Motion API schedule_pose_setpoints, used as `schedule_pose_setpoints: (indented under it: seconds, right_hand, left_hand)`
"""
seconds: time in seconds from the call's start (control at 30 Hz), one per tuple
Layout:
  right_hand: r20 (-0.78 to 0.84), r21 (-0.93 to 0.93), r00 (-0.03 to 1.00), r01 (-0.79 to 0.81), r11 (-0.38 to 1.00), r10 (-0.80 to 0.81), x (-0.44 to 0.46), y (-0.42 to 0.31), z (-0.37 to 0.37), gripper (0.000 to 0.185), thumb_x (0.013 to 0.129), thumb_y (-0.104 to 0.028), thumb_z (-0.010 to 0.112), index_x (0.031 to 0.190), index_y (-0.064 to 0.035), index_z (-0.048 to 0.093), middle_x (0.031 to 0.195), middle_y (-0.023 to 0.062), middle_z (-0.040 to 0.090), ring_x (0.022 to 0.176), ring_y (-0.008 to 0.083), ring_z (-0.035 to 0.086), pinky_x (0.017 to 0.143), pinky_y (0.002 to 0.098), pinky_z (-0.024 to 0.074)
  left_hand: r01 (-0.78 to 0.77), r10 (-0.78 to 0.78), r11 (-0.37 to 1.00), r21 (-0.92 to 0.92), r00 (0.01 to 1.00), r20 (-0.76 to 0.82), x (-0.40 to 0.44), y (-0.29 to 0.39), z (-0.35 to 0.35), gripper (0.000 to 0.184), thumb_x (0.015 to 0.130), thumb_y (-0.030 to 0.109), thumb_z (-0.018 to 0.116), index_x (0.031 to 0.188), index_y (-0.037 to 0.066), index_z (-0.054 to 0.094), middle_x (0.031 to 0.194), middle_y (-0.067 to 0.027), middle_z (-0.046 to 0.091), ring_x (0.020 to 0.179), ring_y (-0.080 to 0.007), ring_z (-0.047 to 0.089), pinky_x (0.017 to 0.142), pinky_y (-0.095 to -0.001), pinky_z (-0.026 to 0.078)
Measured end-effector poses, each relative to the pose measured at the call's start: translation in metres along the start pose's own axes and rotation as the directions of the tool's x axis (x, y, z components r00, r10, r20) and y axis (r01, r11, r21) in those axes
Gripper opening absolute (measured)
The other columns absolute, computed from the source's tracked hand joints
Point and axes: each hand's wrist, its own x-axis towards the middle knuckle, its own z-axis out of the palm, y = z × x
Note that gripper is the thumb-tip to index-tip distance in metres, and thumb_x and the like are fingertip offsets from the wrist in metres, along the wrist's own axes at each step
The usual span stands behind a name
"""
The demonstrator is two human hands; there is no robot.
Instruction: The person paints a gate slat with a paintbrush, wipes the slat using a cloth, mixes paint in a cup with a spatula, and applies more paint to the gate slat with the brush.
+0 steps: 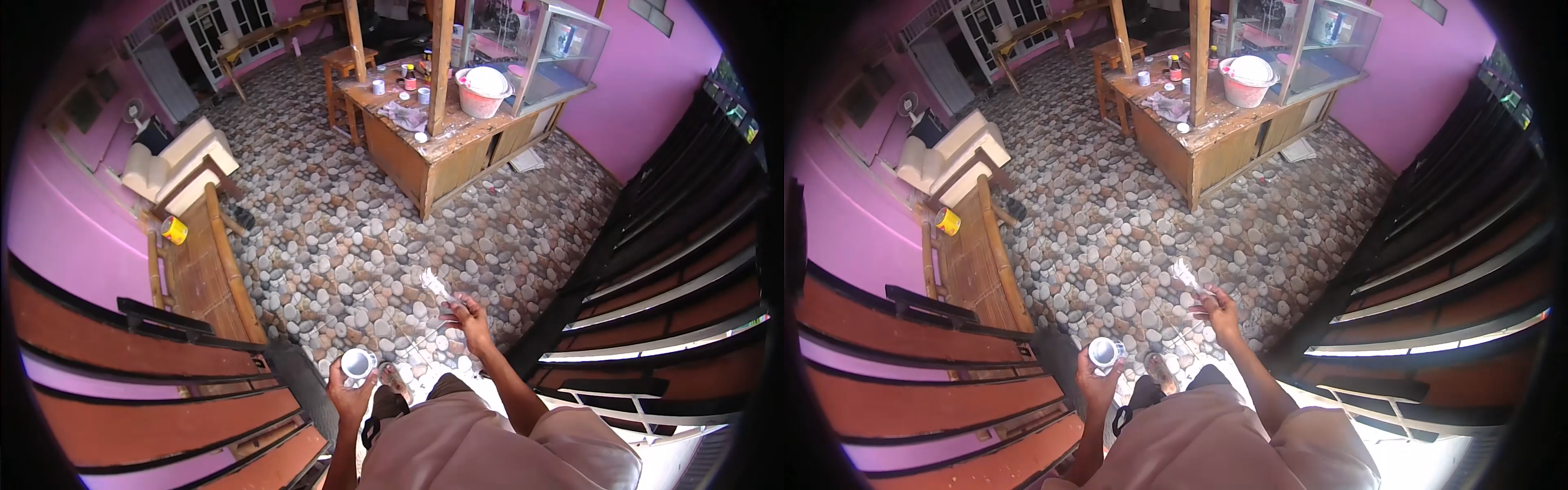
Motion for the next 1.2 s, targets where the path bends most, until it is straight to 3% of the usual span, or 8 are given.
schedule_pose_setpoints:
  seconds: [0.2,0.27,0.4,0.5,0.83,0.9,1.0,1.2]
  right_hand:
    - [-0.158,0.184,0.987,0.044,0.982,-0.015,0.044,-0.044,-0.003,0.016,0.098,-0.014,0.054,0.112,-0.0074,0.058,0.109,0.0077,0.068,0.088,0.019,0.069,0.075,0.0308,0.0554]
    - [-0.196,0.232,0.98,0.068,0.97,-0.022,0.055,-0.061,0.0,0.014,0.098,-0.013,0.053,0.111,-0.0082,0.057,0.107,0.0086,0.069,0.085,0.0185,0.069,0.074,0.0306,0.0555]
    - [-0.242,0.324,0.97,0.086,0.942,-0.005,0.094,-0.083,-0.001,0.014,0.096,-0.011,0.055,0.109,-0.0061,0.057,0.091,0.0077,0.068,0.072,0.0163,0.066,0.064,0.0282,0.052]
    - [-0.312,0.155,0.946,0.142,0.978,-0.088,0.136,-0.095,-0.01,0.009,0.094,-0.011,0.054,0.102,-0.0091,0.059,0.075,0.0023,0.063,0.058,0.0094,0.056,0.053,0.0235,0.0416]
    - [-0.325,-0.119,0.919,0.193,0.974,-0.222,0.351,-0.144,-0.066,0.01,0.096,-0.015,0.058,0.101,-0.0073,0.058,0.078,0.0004,0.062,0.066,0.006,0.054,0.058,0.0224,0.0422]
    - [-0.312,-0.416,0.893,0.179,0.892,-0.324,0.384,-0.164,-0.072,0.016,0.094,-0.013,0.06,0.106,-0.0023,0.058,0.08,0.0025,0.063,0.073,0.0077,0.055,0.065,0.0262,0.046]
    - [-0.145,-0.749,0.845,0.247,0.615,-0.515,0.427,-0.192,-0.073,0.021,0.093,-0.012,0.06,0.111,-0.0006,0.057,0.094,0.0161,0.064,0.079,0.0252,0.064,0.07,0.0353,0.05]
    - [0.054,-0.861,0.782,0.351,0.368,-0.621,0.495,-0.208,-0.077,0.032,0.088,-0.006,0.063,0.118,-0.0004,0.057,0.102,0.0189,0.063,0.089,0.036,0.061,0.076,0.0417,0.0494]
  left_hand:
    - [0.008,0.027,0.991,-0.133,0.966,0.258,0.126,-0.005,0.052,0.061,0.065,0.01,0.088,0.116,-0.003,0.057,0.104,-0.0145,0.066,0.094,-0.0224,0.066,0.08,-0.0349,0.055]
    - [-0.124,0.101,0.991,0.056,0.946,0.308,0.167,-0.011,0.074,0.064,0.062,0.013,0.089,0.116,-0.002,0.058,0.104,-0.0149,0.066,0.094,-0.0256,0.066,0.081,-0.0361,0.054]
    - [-0.221,0.184,0.973,0.074,0.925,0.332,0.236,0.007,0.139,0.065,0.06,0.017,0.091,0.115,0.003,0.061,0.103,-0.0121,0.066,0.09,-0.0268,0.065,0.077,-0.0364,0.053]
    - [-0.204,0.175,0.978,0.039,0.912,0.37,0.282,0.006,0.202,0.064,0.06,0.016,0.09,0.115,0.004,0.061,0.104,-0.0115,0.065,0.091,-0.0258,0.065,0.076,-0.0365,0.053]
    - [-0.252,0.21,0.965,0.079,0.914,0.348,0.44,-0.026,0.455,0.065,0.063,0.023,0.088,0.117,0.004,0.058,0.105,-0.0145,0.066,0.094,-0.032,0.065,0.081,-0.0401,0.051]
    - [-0.246,0.196,0.963,0.108,0.917,0.347,0.468,-0.03,0.493,0.065,0.063,0.023,0.088,0.118,0.003,0.058,0.106,-0.0149,0.066,0.095,-0.0326,0.065,0.081,-0.0402,0.051]
    - [-0.2,0.148,0.971,0.131,0.933,0.329,0.497,-0.045,0.536,0.067,0.064,0.025,0.087,0.119,0.003,0.057,0.106,-0.0159,0.066,0.095,-0.0342,0.064,0.082,-0.0409,0.051]
    - [-0.13,0.057,0.959,0.251,0.959,0.277,0.525,-0.062,0.574,0.069,0.064,0.027,0.086,0.121,0.002,0.056,0.106,-0.0155,0.066,0.098,-0.0342,0.062,0.085,-0.0416,0.049]
